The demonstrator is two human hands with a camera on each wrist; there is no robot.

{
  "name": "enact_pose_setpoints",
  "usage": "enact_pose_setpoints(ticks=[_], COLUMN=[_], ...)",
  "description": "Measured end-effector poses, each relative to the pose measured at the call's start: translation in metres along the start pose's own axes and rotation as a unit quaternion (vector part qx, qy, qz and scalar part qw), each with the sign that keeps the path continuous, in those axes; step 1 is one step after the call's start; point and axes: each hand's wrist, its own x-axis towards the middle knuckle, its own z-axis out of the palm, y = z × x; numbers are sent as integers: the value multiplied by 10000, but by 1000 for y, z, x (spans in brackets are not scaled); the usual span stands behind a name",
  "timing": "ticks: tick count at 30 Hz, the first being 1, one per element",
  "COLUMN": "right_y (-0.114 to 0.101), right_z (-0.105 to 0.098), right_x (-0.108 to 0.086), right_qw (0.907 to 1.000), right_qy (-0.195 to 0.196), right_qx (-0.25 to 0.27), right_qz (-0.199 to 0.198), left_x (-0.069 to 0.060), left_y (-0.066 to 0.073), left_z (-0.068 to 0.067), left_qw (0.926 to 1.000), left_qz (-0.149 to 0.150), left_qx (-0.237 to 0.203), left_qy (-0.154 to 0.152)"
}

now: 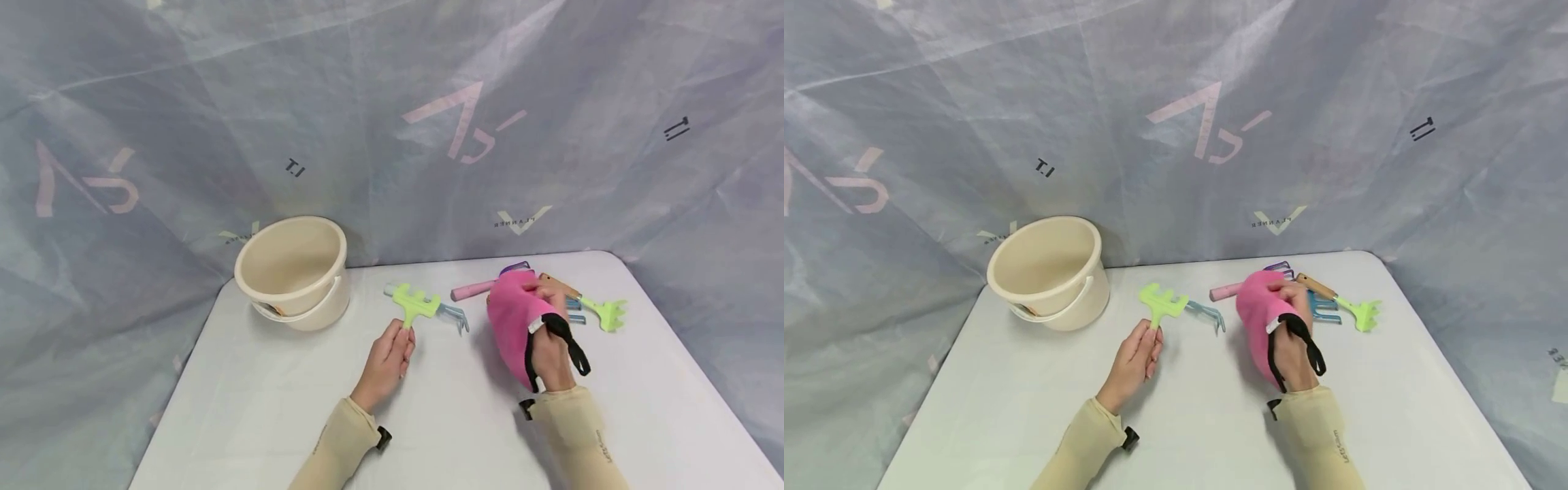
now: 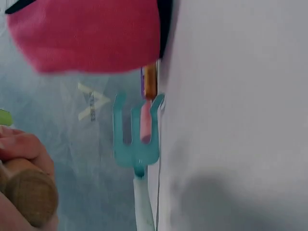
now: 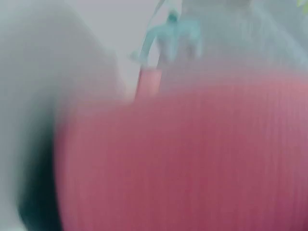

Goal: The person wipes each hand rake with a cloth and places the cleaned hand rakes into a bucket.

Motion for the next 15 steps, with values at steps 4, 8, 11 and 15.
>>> enact_pose_setpoints(ticks=[4,8,11,15], right_y=[-7,-12,-14,-16], right_z=[25,49,59,66], right_x=[-16,-32,-39,-44], right_qw=[9890,9744,9729,9769], right_qy=[-880,-1748,-1920,-1549], right_qx=[632,156,214,57], right_qz=[1005,1403,1267,1468], left_x=[-4,-6,-8,-9], left_y=[2,2,2,0], left_z=[8,14,17,23], left_qw=[9995,9989,9979,9953], left_qz=[99,267,413,555], left_qx=[76,163,342,679], left_qy=[-281,-348,-361,-404])
